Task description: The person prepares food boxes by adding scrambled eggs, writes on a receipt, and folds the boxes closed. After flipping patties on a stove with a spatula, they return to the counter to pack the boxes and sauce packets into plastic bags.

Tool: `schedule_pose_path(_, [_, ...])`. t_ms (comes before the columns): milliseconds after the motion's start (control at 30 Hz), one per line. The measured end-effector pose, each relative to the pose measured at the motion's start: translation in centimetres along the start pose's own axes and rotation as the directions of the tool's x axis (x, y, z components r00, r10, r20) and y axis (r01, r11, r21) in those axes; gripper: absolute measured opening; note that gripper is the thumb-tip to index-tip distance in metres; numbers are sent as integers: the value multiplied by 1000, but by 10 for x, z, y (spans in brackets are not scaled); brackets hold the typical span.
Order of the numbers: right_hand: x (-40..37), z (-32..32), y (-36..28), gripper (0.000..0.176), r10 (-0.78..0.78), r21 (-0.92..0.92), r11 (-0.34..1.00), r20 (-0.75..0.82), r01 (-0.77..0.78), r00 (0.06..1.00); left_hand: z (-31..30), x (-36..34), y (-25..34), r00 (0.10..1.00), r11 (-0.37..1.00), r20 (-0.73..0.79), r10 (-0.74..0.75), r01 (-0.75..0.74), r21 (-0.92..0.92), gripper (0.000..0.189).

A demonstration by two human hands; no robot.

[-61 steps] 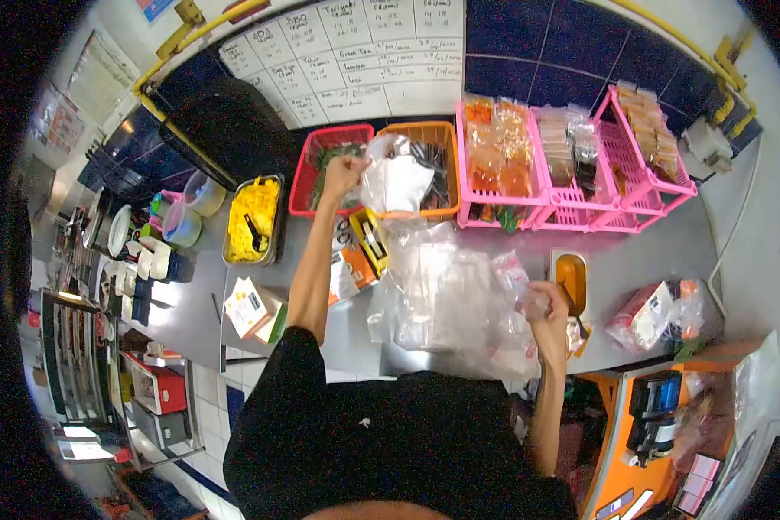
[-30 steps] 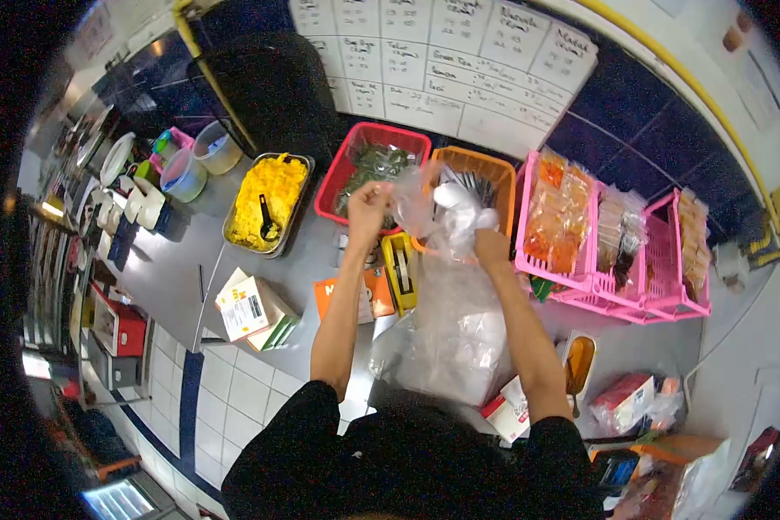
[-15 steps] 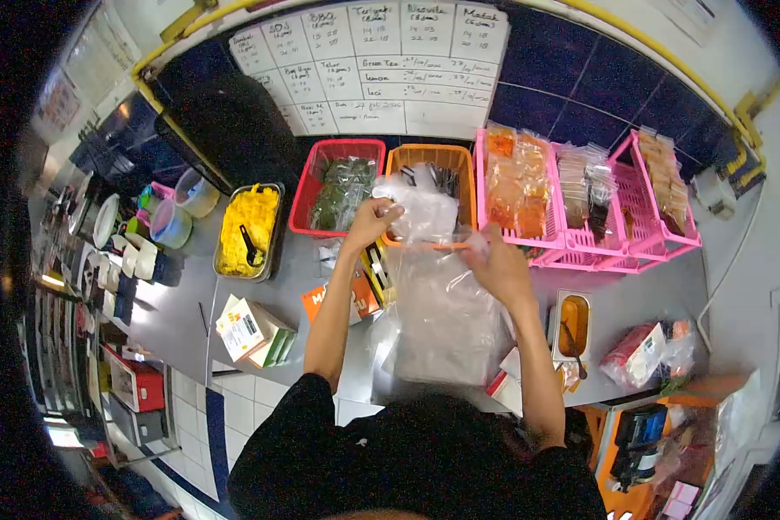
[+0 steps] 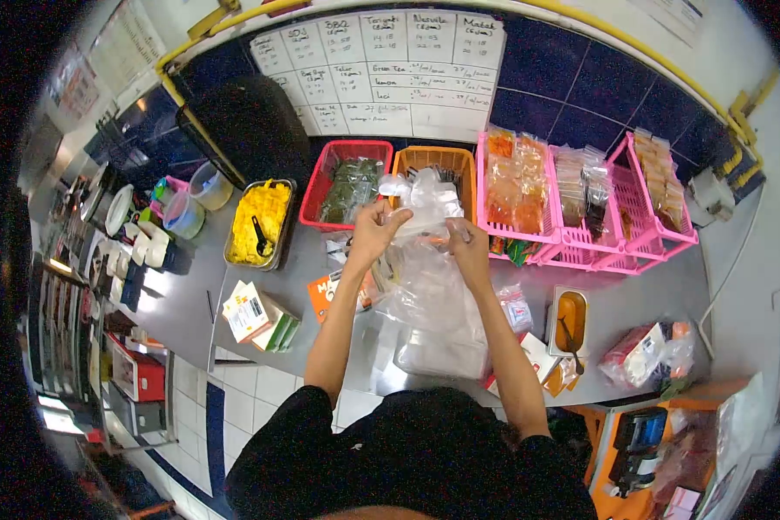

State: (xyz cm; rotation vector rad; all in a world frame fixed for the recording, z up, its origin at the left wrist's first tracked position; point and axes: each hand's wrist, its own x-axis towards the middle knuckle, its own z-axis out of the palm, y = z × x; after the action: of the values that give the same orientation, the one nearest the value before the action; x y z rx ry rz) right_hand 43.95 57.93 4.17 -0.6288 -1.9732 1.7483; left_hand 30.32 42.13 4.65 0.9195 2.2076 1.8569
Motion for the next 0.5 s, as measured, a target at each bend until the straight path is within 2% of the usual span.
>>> schedule_pose_path(33, [1, 3, 9, 16, 2, -6, 1000, 9, -2, 1000, 2, -6, -1, 1000, 1000, -9, -6, 6, -3, 30])
schedule_pose_path(100, [11, 9, 29, 16, -98, 168, 975, -274, 147, 957, 10, -14, -1, 998, 999, 52, 24, -22, -39, 26])
schedule_pose_path(133, [11, 5, 25, 16, -103, 166, 974, -280, 154, 954, 7, -19, 15, 998, 999, 55, 31, -29, -42, 26])
schedule_pose_path(200, [15, -16, 16, 17, -101, 39, 991, -385, 126, 917, 0, -29, 46, 955, 980, 246, -165, 186, -64, 22])
schedule_pose_path(233, [16, -26, 16, 17, -61, 26, 997, -344, 74, 937, 11, -26, 27, 983, 985, 63, 173, -173, -3, 25])
schedule_pose_path(267, [14, -31, 17, 17, -70, 23, 996, -356, 83, 932, 12, -23, 24, 980, 983, 69, 186, -185, -10, 25])
schedule_pose_path(300, [9, -33, 9, 20, -244, -133, 966, -171, 223, 955, 9, -21, 24, 983, 993, 143, 115, -110, -44, 27])
schedule_pose_path(333, [2, -32, -2, 24, -379, -256, 890, 44, 377, 924, 6, -17, 24, 975, 997, 216, 45, -31, -69, 29])
schedule_pose_path(367, [-5, -24, -10, 24, -385, -258, 887, 40, 382, 922, 8, -11, 15, 956, 1000, 295, -12, 12, 2, 34])
schedule_pose_path(400, [-16, -11, -22, 26, -360, -270, 892, 60, 362, 931, 16, -8, 12, 954, 1000, 299, -10, 10, 1, 34])
schedule_pose_path(467, [-27, -6, -18, 28, -305, -280, 908, 73, 313, 950, 36, -16, 7, 952, 982, 305, -35, 90, -166, 33])
schedule_pose_path(500, [-17, -8, -7, 28, -313, -240, 912, 118, 333, 942, 39, -18, 3, 909, 976, 405, -97, 167, -141, 28])
